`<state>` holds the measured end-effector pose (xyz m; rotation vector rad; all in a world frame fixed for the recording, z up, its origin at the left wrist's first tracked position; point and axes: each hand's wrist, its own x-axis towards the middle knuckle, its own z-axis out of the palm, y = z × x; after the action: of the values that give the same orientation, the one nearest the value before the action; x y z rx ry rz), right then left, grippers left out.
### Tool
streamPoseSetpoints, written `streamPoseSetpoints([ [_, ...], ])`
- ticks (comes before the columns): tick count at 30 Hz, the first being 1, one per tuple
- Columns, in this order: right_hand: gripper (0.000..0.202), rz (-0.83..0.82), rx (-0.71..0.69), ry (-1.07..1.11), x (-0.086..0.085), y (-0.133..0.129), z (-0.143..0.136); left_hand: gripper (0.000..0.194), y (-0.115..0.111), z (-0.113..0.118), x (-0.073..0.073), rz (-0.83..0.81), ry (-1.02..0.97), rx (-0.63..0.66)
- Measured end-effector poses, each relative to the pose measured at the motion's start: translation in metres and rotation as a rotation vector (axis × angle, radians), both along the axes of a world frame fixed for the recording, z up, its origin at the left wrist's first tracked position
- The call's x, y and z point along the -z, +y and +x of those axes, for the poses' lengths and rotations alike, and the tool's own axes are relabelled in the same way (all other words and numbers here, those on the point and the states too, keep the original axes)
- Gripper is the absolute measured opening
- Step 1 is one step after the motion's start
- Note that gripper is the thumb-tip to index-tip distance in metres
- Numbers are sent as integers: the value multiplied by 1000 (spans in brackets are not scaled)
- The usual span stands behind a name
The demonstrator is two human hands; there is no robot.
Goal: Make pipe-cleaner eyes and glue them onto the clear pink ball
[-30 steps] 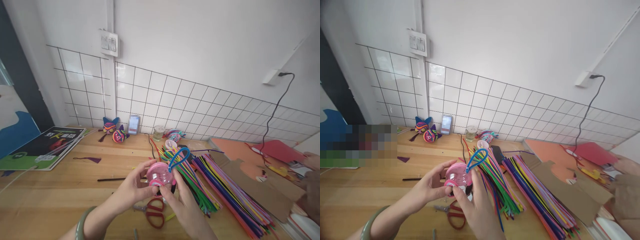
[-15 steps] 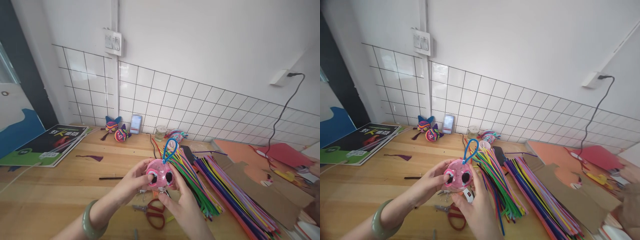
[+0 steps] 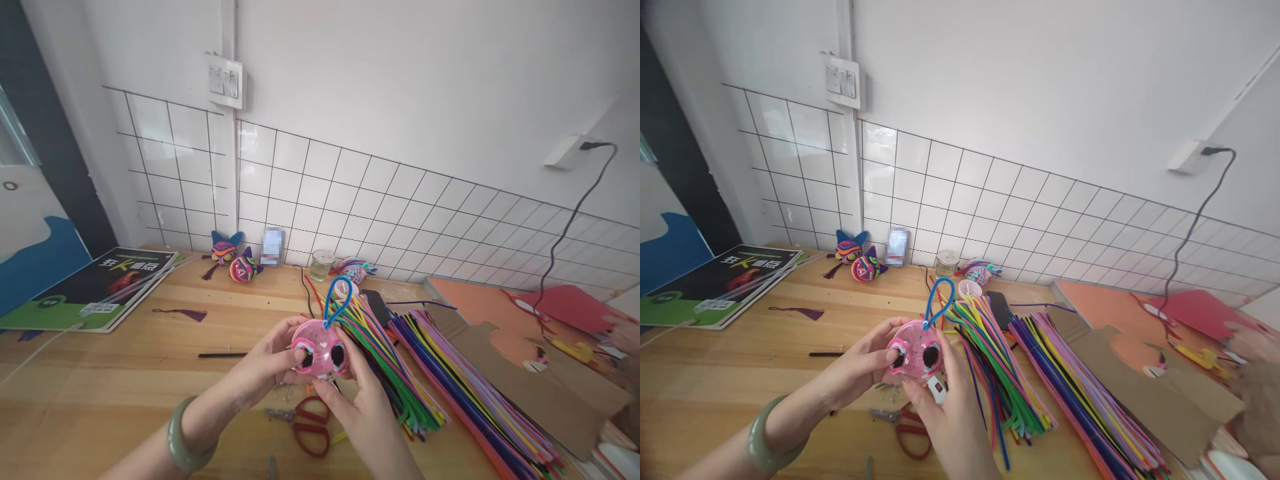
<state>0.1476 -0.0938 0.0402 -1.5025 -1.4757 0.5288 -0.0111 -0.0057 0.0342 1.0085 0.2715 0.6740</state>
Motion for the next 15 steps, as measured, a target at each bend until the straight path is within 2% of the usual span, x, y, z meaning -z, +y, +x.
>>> streamPoseSetpoints([
  [5,64,-14,-49,187,2,2,-4,34,1,4,4,-45,-71,-29],
  [8,62,-13,25,271,3,-1,-3,33,4,6,4,-46,-90,-96],
  [10,50,56,103,324,-2,-5,-1,34,6,7,4,-52,-86,-151],
  [12,32,198,117,431,-12,-12,-1,36,8,7,4,-70,-91,-199],
  [13,25,273,67,512,-20,-17,-3,36,10,6,4,-82,-103,-215],
  [15,24,385,-136,639,-41,-30,-11,37,13,3,4,-109,-139,-216],
])
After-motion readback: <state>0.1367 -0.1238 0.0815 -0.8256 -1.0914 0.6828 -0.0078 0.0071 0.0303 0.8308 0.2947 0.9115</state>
